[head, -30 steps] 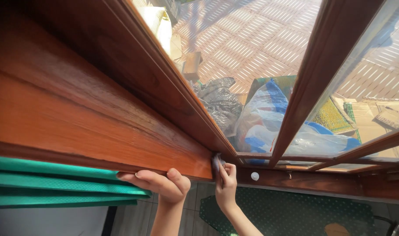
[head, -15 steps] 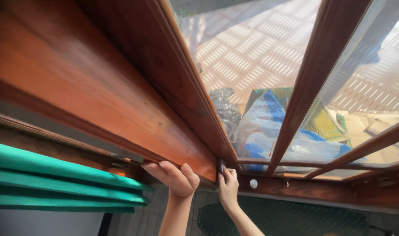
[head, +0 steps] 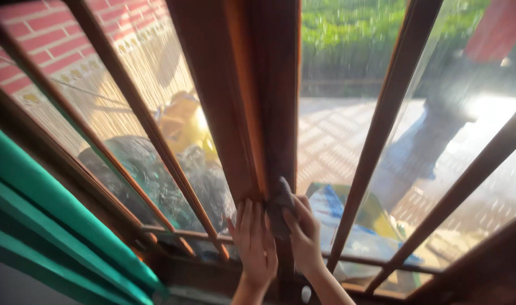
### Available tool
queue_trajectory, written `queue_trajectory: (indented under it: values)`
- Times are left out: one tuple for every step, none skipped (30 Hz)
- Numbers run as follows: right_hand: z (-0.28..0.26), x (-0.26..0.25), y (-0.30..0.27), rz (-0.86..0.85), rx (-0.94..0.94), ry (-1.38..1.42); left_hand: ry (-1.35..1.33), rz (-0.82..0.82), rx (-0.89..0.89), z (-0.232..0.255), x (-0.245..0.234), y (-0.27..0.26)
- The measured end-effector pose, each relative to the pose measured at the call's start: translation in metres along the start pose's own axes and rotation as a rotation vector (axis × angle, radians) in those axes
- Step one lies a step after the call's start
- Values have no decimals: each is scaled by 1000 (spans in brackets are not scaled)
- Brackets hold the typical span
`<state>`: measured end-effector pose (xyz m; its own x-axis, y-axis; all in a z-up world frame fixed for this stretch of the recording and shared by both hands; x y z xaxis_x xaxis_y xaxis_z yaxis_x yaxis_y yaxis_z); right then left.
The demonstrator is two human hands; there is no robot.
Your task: Cleaning the window panes and frames using a cloth and spray.
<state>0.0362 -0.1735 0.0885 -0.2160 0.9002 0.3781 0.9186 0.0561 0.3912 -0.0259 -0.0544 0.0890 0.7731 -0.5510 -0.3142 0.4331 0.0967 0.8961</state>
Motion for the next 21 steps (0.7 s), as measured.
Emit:
queue_trajectory:
  values:
    - [-9, 3, -2, -20, -21, -8, -2, 29, 6, 12, -9, 4]
    - [-19, 7, -3, -68, -49, 27, -168, 106, -114, 14, -20, 6]
    - [-27, 11, -7, -113, -68, 63, -336, 173, -235, 15, -31, 5]
    - [-38, 20, -7, -130, -78, 55, -339, 195, -232, 23, -40, 19]
    - [-49, 29, -7, -174, -95, 79, -701, 198, -350, 21, -38, 30]
    - [-59, 38, -7, -218, -112, 103, -1067, 191, -460, 23, -34, 41]
    - [-64, 41, -3, -234, -123, 93, -1075, 209, -448, 27, -41, 54]
    - [-72, 43, 1, -235, -197, 17, -995, 194, -557, 25, -44, 64]
    - [-80, 47, 6, -237, -277, -57, -915, 181, -661, 22, -47, 74]
    - [-93, 53, 12, -254, -293, -65, -926, 200, -647, 18, -52, 83]
    - [-100, 55, 21, -207, -232, -111, -1005, 115, -810, 8, -43, 86]
    - [-107, 57, 29, -159, -172, -157, -1082, 19, -969, 2, -33, 88]
    - [-118, 64, 33, -170, -194, -164, -1097, 30, -949, -3, -33, 96]
    - [-128, 70, 38, -168, -219, -217, -1026, 155, -840, -10, -44, 107]
    - [-140, 76, 44, -167, -253, -270, -957, 281, -725, -15, -54, 120]
    - [-136, 74, 51, -179, -282, -278, -975, 298, -700, -11, -60, 138]
    - [-129, 72, 63, -166, -251, -318, -874, 489, -561, -7, -84, 158]
    - [-123, 70, 76, -153, -220, -357, -768, 679, -424, 1, -108, 174]
    - [-118, 74, 84, -162, -256, -362, -787, 698, -396, 10, -120, 203]
    - [-114, 75, 93, -116, -306, -445, -588, 776, -275, 28, -143, 229]
    - [-108, 73, 98, -65, -342, -531, -383, 844, -172, 49, -164, 248]
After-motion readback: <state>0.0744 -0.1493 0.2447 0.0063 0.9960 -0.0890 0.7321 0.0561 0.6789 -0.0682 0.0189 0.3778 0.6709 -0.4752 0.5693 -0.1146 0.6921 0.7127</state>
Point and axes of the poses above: each hand's wrist, its own y-axis towards the middle knuckle, its own x-axis out of the palm, z = x × y, the point moved 8 cm from there along y, towards the middle knuckle
